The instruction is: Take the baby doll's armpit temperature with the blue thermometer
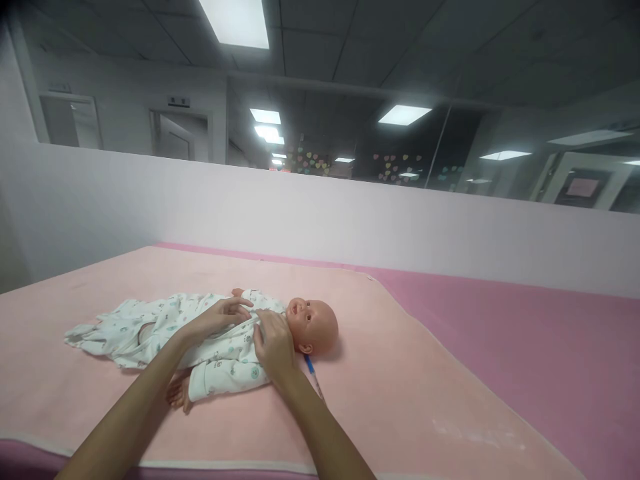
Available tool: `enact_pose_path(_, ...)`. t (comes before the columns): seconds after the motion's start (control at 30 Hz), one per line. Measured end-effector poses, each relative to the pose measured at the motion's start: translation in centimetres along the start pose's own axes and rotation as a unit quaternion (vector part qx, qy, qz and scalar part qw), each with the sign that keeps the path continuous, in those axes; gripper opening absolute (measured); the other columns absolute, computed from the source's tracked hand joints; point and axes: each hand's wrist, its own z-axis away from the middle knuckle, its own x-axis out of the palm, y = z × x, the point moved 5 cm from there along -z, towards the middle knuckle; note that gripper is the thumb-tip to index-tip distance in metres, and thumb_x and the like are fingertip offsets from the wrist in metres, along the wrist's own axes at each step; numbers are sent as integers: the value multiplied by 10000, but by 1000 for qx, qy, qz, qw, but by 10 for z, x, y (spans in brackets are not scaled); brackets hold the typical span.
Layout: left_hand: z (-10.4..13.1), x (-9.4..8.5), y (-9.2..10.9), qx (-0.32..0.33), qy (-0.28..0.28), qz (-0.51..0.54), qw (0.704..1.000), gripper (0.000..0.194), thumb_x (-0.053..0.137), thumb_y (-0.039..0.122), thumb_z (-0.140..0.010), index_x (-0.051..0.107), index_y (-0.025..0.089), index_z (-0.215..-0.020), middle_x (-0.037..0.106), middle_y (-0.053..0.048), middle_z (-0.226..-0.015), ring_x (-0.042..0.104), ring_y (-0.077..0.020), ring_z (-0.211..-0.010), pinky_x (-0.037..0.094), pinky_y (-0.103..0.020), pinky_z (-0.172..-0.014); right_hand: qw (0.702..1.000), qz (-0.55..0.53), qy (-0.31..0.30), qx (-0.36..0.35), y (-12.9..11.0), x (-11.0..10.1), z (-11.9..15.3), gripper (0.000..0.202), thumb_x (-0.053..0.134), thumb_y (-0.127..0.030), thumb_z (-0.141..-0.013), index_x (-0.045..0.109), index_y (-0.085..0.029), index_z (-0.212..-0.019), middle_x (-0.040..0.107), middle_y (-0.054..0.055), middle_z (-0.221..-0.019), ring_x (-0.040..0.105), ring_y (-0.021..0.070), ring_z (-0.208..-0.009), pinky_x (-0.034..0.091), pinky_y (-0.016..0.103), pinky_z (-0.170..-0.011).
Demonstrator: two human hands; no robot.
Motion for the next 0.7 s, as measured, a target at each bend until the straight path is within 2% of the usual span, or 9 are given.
enact_pose_path(0.1,2,4,5,14,-37,-4,999,283,641,269,-688,587,147,-937,614,-56,-807,544,-140,-762,399,-244,-675,1000,16,-8,-20,-1,2,0,230,457,-221,-829,568,-189,-1027,609,76,-993,525,210,-975,421,370,-851)
enact_pose_path(0.2,3,7,8,30,-47,-2,998,255,647,240,-676,593,141,-904,603,-52,-799,539,-134,-741,399,-245,-670,1000,17,-9,-21,-1,2,-1,173,481,-256,-829,585,-190,-951,613,65,-900,535,195,-885,433,342,-781)
enact_pose_path(0.4,0,6,4,34,-21,39,998,296,661,202,-646,575,161,-926,572,-31,-802,529,-123,-734,404,-242,-677,999,22,-17,-26,-5,-2,-5,105,546,-255,-793,596,-208,-872,569,34,-814,498,170,-804,397,314,-738)
enact_pose_path(0.53,0,4,4,21,27,70,997,336,658,219,-639,562,183,-959,538,-22,-835,513,-101,-700,346,-189,-561,1000,11,-19,-19,-6,-3,-8,50,533,-219,-792,553,-193,-754,560,32,-820,489,163,-804,380,306,-741)
enact_pose_path(0.63,0,5,3,-5,29,73,997,349,639,219,-651,553,203,-988,523,-16,-853,497,-82,-664,269,-170,-483,1000,9,-23,-19,-5,0,-9,96,477,-207,-822,513,-189,-734,555,25,-752,487,158,-754,376,298,-714)
enact_pose_path(0.7,1,6,3,-14,22,75,997,349,626,205,-657,550,211,-997,513,-9,-847,487,-74,-647,262,-169,-476,999,14,-16,-27,-5,2,-9,122,454,-213,-836,500,-193,-725,554,18,-713,486,154,-718,376,306,-729)
